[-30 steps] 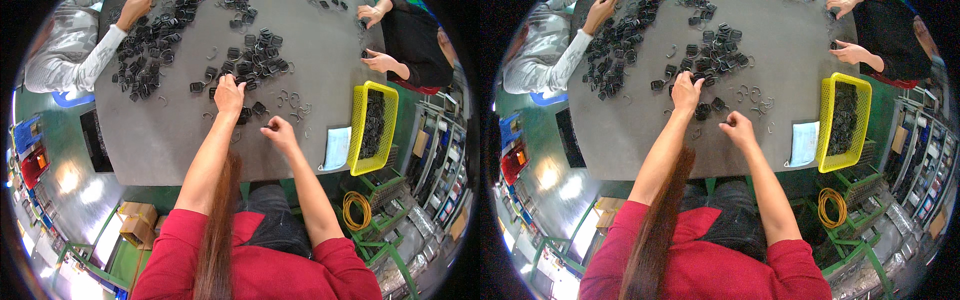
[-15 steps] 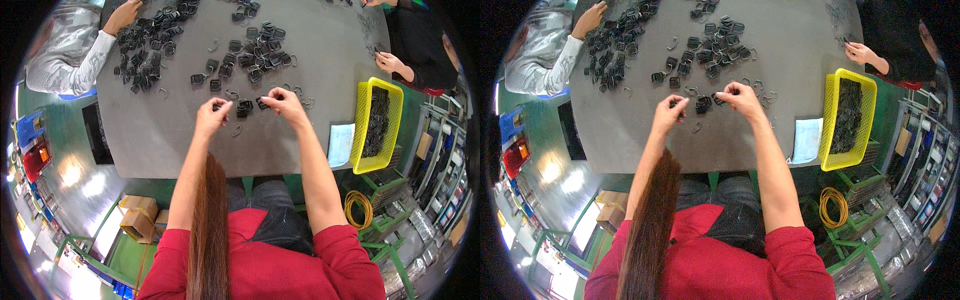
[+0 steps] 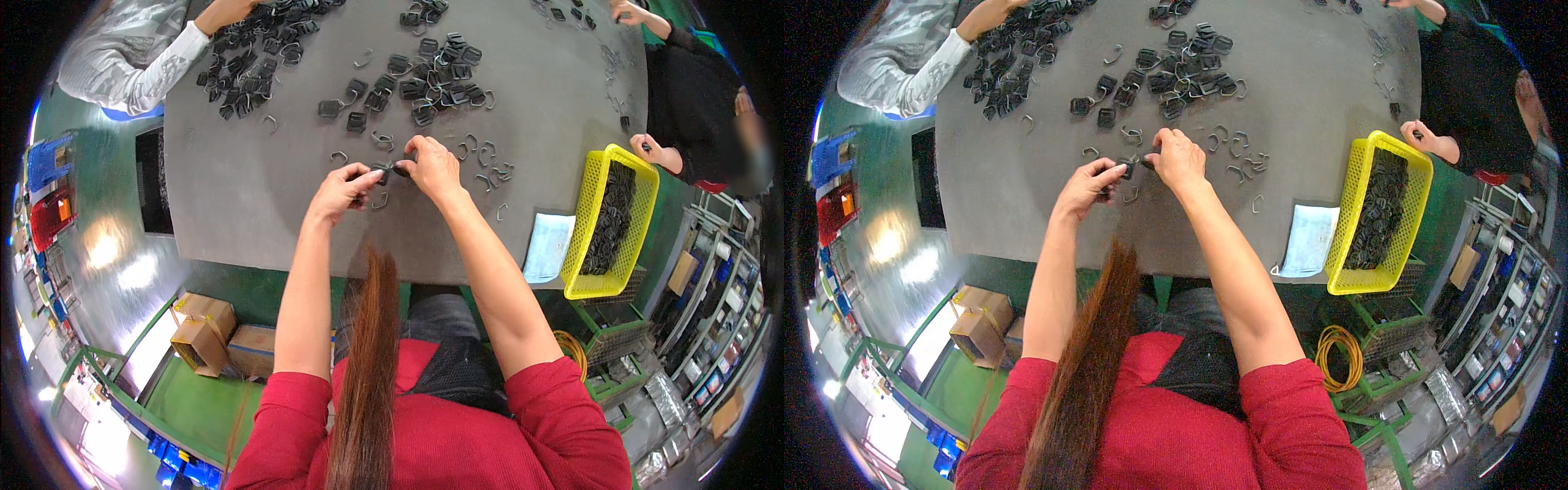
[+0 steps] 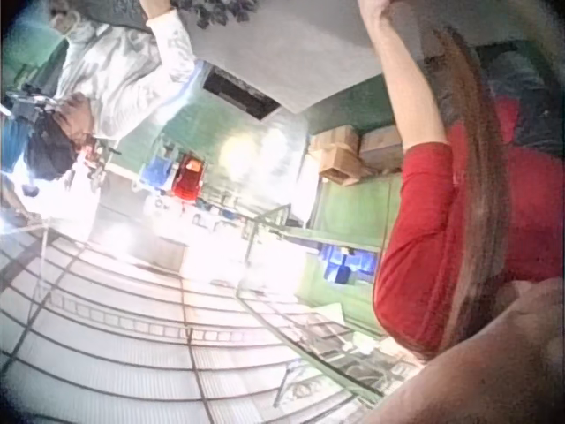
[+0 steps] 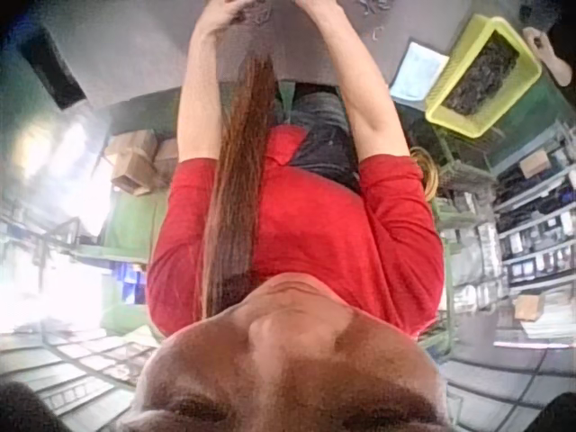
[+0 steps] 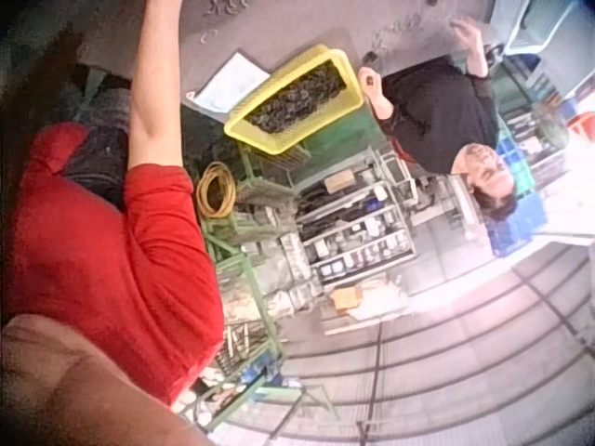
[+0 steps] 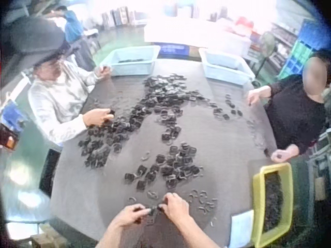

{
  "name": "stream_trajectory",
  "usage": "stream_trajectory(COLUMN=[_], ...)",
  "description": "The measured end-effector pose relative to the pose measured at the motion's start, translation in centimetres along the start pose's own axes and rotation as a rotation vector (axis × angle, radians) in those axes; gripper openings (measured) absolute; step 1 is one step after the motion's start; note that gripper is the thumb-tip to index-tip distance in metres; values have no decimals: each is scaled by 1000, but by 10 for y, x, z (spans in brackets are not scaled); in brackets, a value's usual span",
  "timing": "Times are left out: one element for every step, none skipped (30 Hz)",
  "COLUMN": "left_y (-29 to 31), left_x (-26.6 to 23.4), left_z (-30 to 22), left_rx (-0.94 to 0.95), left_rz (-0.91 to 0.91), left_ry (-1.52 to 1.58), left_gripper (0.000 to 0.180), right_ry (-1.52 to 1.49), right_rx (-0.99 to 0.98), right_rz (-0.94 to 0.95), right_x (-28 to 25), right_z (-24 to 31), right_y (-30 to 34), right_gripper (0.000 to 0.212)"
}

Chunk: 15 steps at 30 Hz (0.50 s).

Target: The person sorts and organizes small black buckle components and metallic clips on a large gray table. They sift through the piles by hand, gathering items and occasionally placing groups of parts into a yellow basket.

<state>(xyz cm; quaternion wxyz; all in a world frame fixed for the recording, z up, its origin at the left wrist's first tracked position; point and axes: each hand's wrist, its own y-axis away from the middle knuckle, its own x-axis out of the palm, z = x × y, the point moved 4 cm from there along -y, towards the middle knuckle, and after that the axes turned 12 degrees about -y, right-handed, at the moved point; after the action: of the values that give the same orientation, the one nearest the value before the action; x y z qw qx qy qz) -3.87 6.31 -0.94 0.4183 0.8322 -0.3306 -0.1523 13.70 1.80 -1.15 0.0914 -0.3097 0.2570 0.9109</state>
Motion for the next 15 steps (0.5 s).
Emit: stream_trajectory(left_y=[-2,-4,0,4,9,13,17,22,31,33,34,34,31,26,22], left_x=[-15,-28,-30,-33,-35,-37,-38,-41,-42,-43,-45,-48,-49,-50,-52], left_z=[7,13,10,5,-1,-2,-4,-6,-11,-12,-12,-13,-12,-11,-11], left_rx=[8,12,14,16,19,57,96,135,158,250,341,437,450,463,475], left_rz=[-116,-232,-201,-170,-139,-88,-37,14,74,95,116,137,141,146,145], left_ry=[-316,-633,-551,-469,-388,-264,-140,-16,171,333,496,660,698,734,773], left_gripper=[22,20,20,20,19,20,20,21,17,15,14,12,11,10,9], right_ry=[-12,-25,-36,-32,-29,-28,-19,-10,1,36,70,109,94,47,0], right_rx=[20,40,67,62,56,50,40,32,26,-11,-47,-88,-122,-114,-109], right_rz=[7,14,18,-5,-28,-45,-29,-14,-5,49,102,154,149,134,124], right_x=[2,6,7,7,7,7,6,4,3,7,14,20,24,24,21], right_z=[1,0,-2,-1,-1,2,5,8,11,12,11,10,10,6,1], right_y=[0,0,-1,0,2,5,8,13,17,19,21,23,25,26,27], right_gripper=[32,32,31,30,29,29,28,27,26,25,25,25,24,23,23])
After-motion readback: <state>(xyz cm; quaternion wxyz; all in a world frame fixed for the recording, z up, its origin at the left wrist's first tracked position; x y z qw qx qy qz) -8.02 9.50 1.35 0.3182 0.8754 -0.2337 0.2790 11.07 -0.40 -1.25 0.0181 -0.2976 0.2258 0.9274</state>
